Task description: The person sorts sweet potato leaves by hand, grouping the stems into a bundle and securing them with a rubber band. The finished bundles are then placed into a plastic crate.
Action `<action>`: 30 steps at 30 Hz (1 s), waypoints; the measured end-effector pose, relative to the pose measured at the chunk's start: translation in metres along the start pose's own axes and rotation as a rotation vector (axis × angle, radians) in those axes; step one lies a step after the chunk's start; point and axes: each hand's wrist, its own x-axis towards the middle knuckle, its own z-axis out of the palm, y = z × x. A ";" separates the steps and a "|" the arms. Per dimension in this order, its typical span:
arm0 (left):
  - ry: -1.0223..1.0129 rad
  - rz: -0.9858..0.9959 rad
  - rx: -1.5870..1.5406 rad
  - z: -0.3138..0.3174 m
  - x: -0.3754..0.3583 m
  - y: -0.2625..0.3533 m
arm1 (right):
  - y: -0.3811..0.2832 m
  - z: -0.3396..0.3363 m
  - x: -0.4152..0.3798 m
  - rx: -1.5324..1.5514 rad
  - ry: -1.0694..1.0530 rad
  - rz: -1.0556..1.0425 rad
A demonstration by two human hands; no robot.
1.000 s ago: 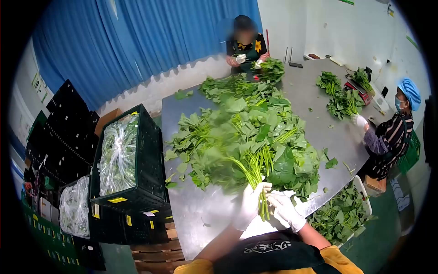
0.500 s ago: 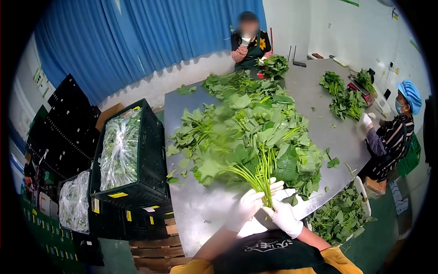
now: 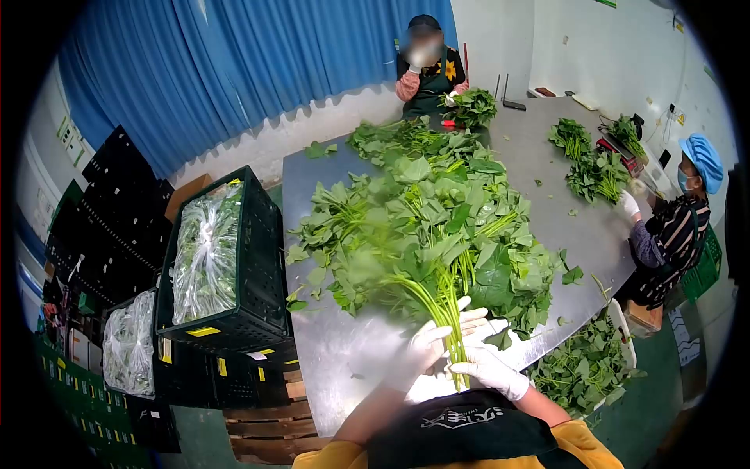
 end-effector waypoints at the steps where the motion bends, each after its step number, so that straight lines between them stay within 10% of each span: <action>1: 0.000 -0.001 -0.003 -0.002 0.000 -0.001 | -0.002 0.000 0.000 -0.001 0.001 0.003; 5: 0.137 0.033 0.175 0.023 -0.001 0.003 | 0.005 -0.001 0.004 0.587 -0.103 0.095; 8: 0.394 0.183 0.550 0.003 0.002 -0.016 | -0.006 0.000 0.005 -0.650 0.444 -0.057; 11: 0.523 0.226 0.835 0.000 0.008 -0.024 | -0.023 0.007 0.005 -0.844 0.655 -0.301; 15: 0.629 0.188 0.721 0.030 0.011 -0.022 | -0.008 0.000 0.008 -0.663 0.550 -0.004; 19: 0.638 0.078 0.615 0.022 0.017 -0.027 | 0.001 -0.001 -0.002 -0.187 0.573 -0.007; 30: 0.409 0.161 0.575 0.011 0.022 -0.044 | 0.020 -0.024 -0.041 -0.068 0.808 -0.132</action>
